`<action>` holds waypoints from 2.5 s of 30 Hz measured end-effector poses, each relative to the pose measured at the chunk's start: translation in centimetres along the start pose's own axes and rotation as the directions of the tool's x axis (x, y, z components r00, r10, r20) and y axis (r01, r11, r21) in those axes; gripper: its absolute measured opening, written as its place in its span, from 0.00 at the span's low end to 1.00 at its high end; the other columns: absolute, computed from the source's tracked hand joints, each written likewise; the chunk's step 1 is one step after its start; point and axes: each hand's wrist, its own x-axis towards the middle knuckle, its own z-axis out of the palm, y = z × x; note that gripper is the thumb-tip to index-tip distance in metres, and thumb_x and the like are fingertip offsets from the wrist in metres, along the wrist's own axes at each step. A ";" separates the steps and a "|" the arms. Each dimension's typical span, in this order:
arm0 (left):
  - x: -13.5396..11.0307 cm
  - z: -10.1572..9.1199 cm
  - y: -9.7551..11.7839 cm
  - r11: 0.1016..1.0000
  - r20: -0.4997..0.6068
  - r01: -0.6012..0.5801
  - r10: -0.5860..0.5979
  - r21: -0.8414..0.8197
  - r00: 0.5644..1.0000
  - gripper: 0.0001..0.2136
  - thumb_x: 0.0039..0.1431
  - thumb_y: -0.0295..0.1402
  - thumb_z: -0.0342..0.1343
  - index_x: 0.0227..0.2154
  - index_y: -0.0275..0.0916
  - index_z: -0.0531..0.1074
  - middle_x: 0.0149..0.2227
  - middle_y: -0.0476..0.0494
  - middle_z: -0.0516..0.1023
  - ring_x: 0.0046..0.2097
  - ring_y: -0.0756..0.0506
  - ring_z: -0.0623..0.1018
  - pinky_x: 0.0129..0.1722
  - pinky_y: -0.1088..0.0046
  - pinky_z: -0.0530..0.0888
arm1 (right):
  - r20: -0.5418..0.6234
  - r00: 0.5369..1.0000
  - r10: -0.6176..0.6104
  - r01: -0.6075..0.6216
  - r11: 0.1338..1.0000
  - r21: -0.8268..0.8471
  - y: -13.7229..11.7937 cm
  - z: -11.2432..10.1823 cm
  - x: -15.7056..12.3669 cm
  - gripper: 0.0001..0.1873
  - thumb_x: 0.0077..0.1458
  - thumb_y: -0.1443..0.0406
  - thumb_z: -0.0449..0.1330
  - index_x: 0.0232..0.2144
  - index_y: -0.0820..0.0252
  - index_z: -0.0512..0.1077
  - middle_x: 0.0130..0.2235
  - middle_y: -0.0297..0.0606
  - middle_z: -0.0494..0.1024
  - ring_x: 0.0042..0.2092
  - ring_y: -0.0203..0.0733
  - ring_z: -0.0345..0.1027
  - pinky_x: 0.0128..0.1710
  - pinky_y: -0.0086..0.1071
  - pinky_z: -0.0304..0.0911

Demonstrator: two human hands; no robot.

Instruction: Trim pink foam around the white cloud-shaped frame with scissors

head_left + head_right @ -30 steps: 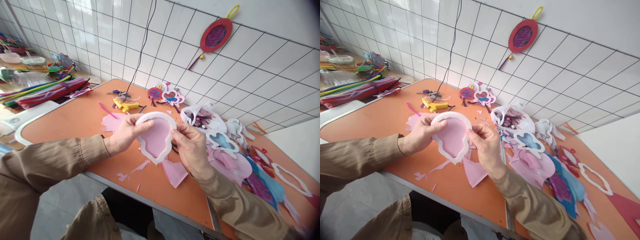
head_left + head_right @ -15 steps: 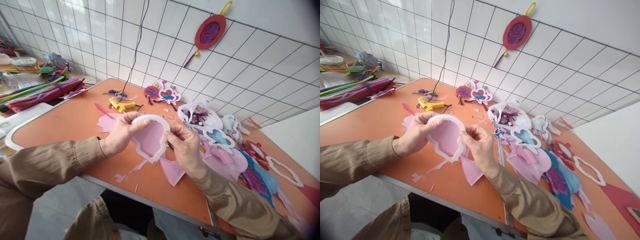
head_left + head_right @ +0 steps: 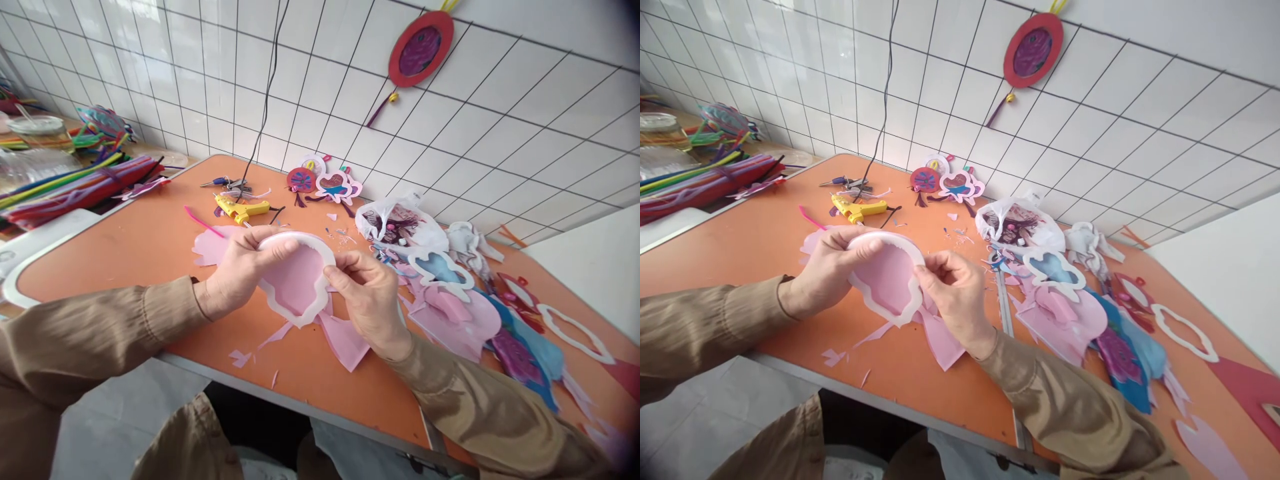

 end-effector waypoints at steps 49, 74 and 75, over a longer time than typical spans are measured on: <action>0.5 -1.2 -0.1 0.981 0.091 -0.124 0.111 0.150 0.990 0.14 0.52 0.45 0.71 0.31 0.39 0.85 0.27 0.45 0.81 0.28 0.51 0.74 0.26 0.78 0.70 | 0.083 0.990 -0.111 0.119 0.988 -0.103 -1.3 0.1 -0.5 0.06 0.50 0.64 0.68 0.25 0.56 0.75 0.23 0.31 0.77 0.24 0.35 0.71 0.24 0.30 0.71; 0.8 -2.3 0.8 0.979 -0.047 -0.146 0.154 0.140 0.987 0.15 0.52 0.48 0.70 0.32 0.41 0.86 0.30 0.44 0.86 0.28 0.47 0.79 0.25 0.76 0.73 | 0.414 0.843 0.345 0.347 0.240 -0.906 -1.1 -6.3 5.4 0.07 0.54 0.68 0.60 0.24 0.58 0.71 0.28 0.40 0.77 0.29 0.43 0.69 0.27 0.35 0.52; 0.8 -2.4 0.7 0.982 -0.043 -0.137 0.144 0.133 0.989 0.15 0.52 0.48 0.70 0.33 0.41 0.86 0.31 0.43 0.86 0.28 0.47 0.80 0.25 0.76 0.74 | 0.433 0.822 0.369 0.370 0.232 -0.900 -0.7 -6.5 5.4 0.06 0.52 0.70 0.61 0.24 0.58 0.70 0.29 0.39 0.77 0.30 0.42 0.69 0.27 0.34 0.51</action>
